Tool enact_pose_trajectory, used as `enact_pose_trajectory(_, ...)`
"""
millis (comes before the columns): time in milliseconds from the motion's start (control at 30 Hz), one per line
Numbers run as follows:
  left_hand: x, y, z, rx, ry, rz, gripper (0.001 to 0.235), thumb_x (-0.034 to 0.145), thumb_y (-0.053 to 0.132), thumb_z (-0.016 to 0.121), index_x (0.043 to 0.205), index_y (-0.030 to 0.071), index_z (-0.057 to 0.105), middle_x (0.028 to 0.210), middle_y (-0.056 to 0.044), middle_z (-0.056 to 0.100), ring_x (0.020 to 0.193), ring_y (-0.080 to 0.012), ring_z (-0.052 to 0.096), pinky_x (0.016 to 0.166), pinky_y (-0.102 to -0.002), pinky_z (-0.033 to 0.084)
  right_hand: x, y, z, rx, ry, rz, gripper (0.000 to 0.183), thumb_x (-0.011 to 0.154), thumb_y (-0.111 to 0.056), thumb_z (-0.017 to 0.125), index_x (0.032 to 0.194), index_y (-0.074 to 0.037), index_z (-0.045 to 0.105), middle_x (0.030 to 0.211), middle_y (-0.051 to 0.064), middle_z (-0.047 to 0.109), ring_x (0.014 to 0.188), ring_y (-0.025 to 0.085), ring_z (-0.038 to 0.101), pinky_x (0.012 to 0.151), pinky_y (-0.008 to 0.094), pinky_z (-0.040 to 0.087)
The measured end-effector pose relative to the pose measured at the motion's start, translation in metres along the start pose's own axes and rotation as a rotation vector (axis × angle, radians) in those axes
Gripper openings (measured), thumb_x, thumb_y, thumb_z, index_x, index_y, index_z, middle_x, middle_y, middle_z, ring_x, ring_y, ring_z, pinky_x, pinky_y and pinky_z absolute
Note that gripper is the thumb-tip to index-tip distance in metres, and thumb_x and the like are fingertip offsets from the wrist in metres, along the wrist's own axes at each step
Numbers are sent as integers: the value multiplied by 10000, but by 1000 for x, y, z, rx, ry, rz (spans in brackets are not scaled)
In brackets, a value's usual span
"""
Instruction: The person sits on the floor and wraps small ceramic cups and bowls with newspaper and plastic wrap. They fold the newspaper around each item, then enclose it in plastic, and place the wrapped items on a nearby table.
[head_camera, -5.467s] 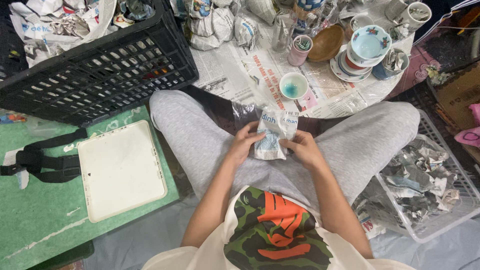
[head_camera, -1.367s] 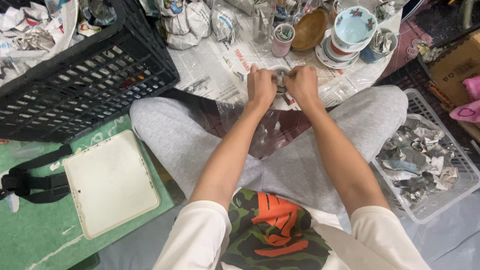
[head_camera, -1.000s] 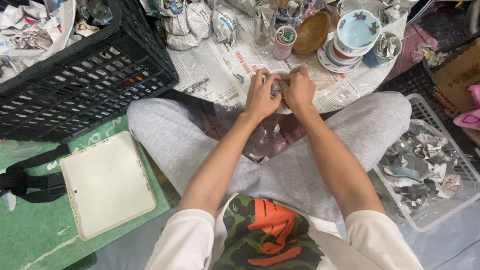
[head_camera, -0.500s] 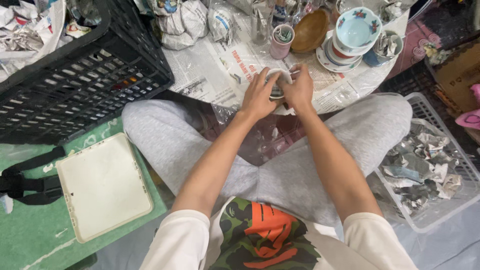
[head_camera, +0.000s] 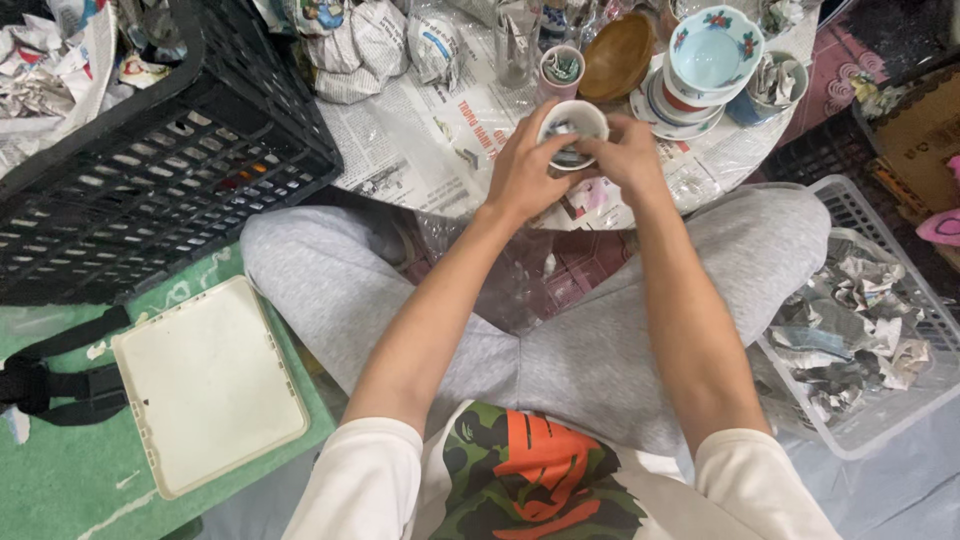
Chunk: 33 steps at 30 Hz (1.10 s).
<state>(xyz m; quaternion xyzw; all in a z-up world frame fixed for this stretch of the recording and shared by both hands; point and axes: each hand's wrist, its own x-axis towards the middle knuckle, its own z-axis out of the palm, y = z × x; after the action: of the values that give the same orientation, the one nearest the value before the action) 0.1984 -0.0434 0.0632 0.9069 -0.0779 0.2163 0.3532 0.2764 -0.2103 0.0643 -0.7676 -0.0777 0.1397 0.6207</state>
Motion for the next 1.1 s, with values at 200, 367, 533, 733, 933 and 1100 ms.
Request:
enact_pose_trajectory(200, 18, 8, -6, -109, -42, -40, 783, 788, 455, 876, 1454, 192, 561, 1598, -147, 340, 1359, -321, 517, 1124, -466, 456, 25, -47, -36, -692, 226, -508, 348, 816, -28, 728, 1154, 43, 770, 950, 252, 746, 844, 372, 736, 794, 458, 583)
enact_pose_trajectory(367, 7, -2, -20, -44, 24, -62, 574, 908, 348, 821, 1397, 158, 589, 1569, -124, 437, 1373, -335, 544, 1121, -446, 500, 92, -77, -39, -987, 252, -428, 325, 778, -47, 730, 1093, 29, 747, 1004, 309, 700, 902, 491, 675, 796, 520, 560)
enact_pose_trajectory(533, -16, -9, -46, -135, -42, -122, 372, 929, 198, 740, 1289, 128, 681, 1393, -76, 606, 1269, -302, 633, 1053, -408, 528, 162, -52, -30, -1232, 292, -439, 333, 692, -76, 759, 996, 52, 719, 1012, 305, 704, 914, 485, 690, 732, 522, 570)
enact_pose_trajectory(733, -33, -12, -77, -210, -14, -118, 222, 952, 121, 704, 1169, 78, 721, 1203, -82, 714, 1119, -282, 709, 955, -366, 568, 218, -1, -22, -1417, 224, -221, 246, 829, -138, 756, 1025, 9, 737, 984, 272, 733, 900, 410, 731, 713, 448, 592)
enact_pose_trajectory(933, -40, -12, -89, -239, -33, -121, 195, 946, 119, 694, 1134, 87, 738, 1150, -74, 734, 1064, -272, 729, 918, -359, 579, 222, 26, -21, -1384, 231, -201, 167, 861, -141, 768, 984, -28, 775, 1015, 253, 742, 944, 401, 729, 747, 457, 593)
enact_pose_trajectory(1100, -46, -14, -98, -250, -83, -125, 195, 936, 122, 687, 1120, 81, 741, 1137, -89, 744, 1049, -276, 729, 906, -362, 576, 207, 20, -20, -1530, 233, -215, 285, 719, -93, 805, 994, -21, 779, 1101, 284, 683, 937, 428, 716, 698, 462, 599)
